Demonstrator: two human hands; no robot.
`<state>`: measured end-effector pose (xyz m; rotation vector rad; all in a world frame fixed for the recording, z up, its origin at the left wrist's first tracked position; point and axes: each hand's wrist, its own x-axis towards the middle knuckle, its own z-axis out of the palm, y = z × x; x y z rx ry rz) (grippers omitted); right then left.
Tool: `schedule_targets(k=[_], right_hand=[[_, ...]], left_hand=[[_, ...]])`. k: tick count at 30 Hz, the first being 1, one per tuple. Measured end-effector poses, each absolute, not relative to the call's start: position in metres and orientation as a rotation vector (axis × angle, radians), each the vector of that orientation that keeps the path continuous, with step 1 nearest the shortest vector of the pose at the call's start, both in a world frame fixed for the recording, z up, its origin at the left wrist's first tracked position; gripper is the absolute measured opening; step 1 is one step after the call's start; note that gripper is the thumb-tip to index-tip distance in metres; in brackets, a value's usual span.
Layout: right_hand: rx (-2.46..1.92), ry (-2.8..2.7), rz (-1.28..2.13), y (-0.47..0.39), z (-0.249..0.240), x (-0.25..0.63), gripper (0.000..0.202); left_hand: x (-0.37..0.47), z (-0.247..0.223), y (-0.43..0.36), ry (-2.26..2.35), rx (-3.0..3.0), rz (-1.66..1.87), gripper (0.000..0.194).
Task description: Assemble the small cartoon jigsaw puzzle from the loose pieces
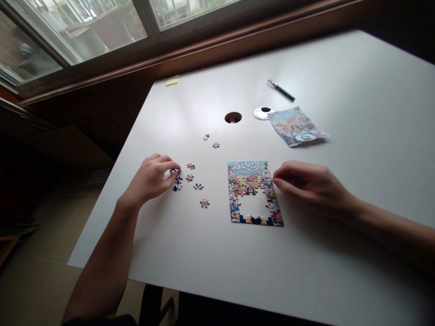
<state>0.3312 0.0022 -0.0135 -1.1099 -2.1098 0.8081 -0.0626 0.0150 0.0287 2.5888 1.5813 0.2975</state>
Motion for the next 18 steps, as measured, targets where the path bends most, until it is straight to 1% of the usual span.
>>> schedule_targets(k=[3,6,8,12,18], right_hand=[[-1.119,-2.109,0.806,0.002,-0.013,0.331,0.012],[-1.128,-2.117,0.808,0.002,-0.013,0.330,0.011],[-1.135,-2.116,0.807,0.002,-0.012,0.330,0.011],[-1.135,-2.111,0.808,0.002,-0.011,0.329,0.010],[-1.141,-2.100,0.801,0.001,-0.010,0.328,0.010]], left_hand=[[-0.049,0.033,0.009,1.362,2.598,0.357,0.013],[-0.031,0.035,-0.001,1.075,2.568,0.284,0.012],[-0.022,0.034,-0.005,0.976,2.569,0.225,0.013],[-0.016,0.027,-0.008,0.901,2.559,0.203,0.012],[-0.016,0.027,-0.008,0.941,2.464,0.205,0.008]])
